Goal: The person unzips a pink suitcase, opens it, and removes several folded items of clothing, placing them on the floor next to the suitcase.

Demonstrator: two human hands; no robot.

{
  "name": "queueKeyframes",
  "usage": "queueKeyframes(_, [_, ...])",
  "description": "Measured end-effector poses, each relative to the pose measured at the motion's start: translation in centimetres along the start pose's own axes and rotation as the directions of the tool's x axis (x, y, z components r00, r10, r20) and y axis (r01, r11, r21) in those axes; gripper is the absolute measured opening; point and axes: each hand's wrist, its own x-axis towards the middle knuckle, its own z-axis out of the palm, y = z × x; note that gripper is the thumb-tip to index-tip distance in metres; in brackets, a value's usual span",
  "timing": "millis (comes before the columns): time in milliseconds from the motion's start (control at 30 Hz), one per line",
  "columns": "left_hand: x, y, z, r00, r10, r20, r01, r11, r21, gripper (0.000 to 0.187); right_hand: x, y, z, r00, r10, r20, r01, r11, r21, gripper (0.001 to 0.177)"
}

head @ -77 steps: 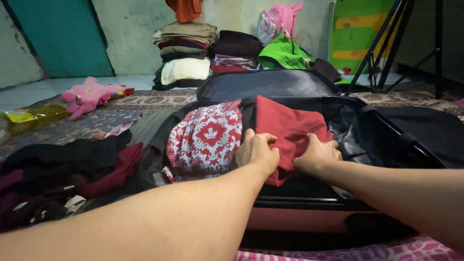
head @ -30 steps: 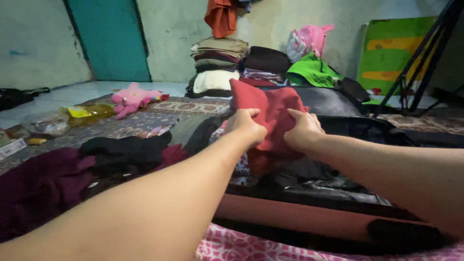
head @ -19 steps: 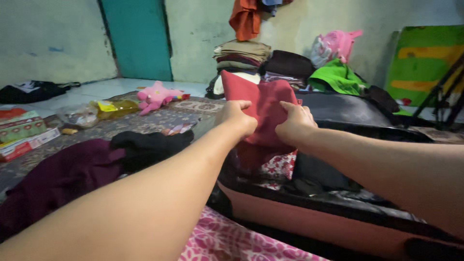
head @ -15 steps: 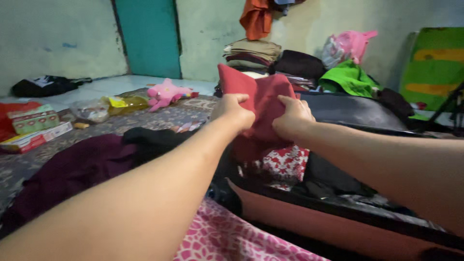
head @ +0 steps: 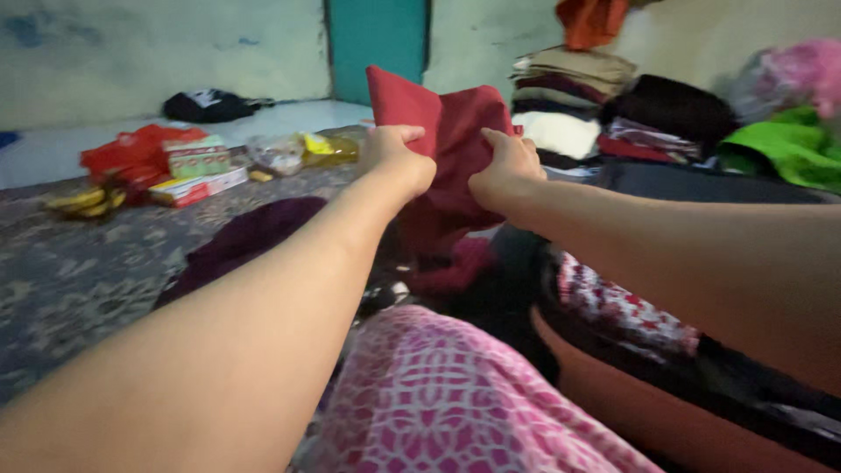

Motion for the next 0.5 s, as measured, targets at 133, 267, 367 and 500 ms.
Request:
queueKeyframes(133, [1.2, -4.7, -2.4, 0.991, -0.093, -0.094, 0.095, 0.995, 0.017, 0.061, 0.4, -3.6, 4.9, 0.996, -0.038, 0.076, 0.036, 0.999, 0.024, 0.080])
queueKeyframes(267, [0.6, -9.3, -4.1, 0.982, -0.128, -0.137, 0.137, 0.988, 0.065, 0.058, -0.7, -5.9, 9.8, 0.980, -0.090, 0.176, 0.087, 0.996, 0.023, 0.084])
queueKeyframes(367, [-0.8, -12.4, -4.1, 0.963, -0.216, -0.161, 0.231, 0.970, 0.078, 0.065, -2.4, -6.0, 13.0, 0.937, -0.061, 0.343, 0.088, 0.994, -0.066, 0.082])
queueKeyframes(500, [0.1, -14.9, -2.1, 0.926, -0.377, 0.024, 0.322, 0.821, 0.470, 0.072, -3.9, -3.4, 16.5, 0.875, 0.017, 0.484, 0.067, 0.986, -0.155, 0.081])
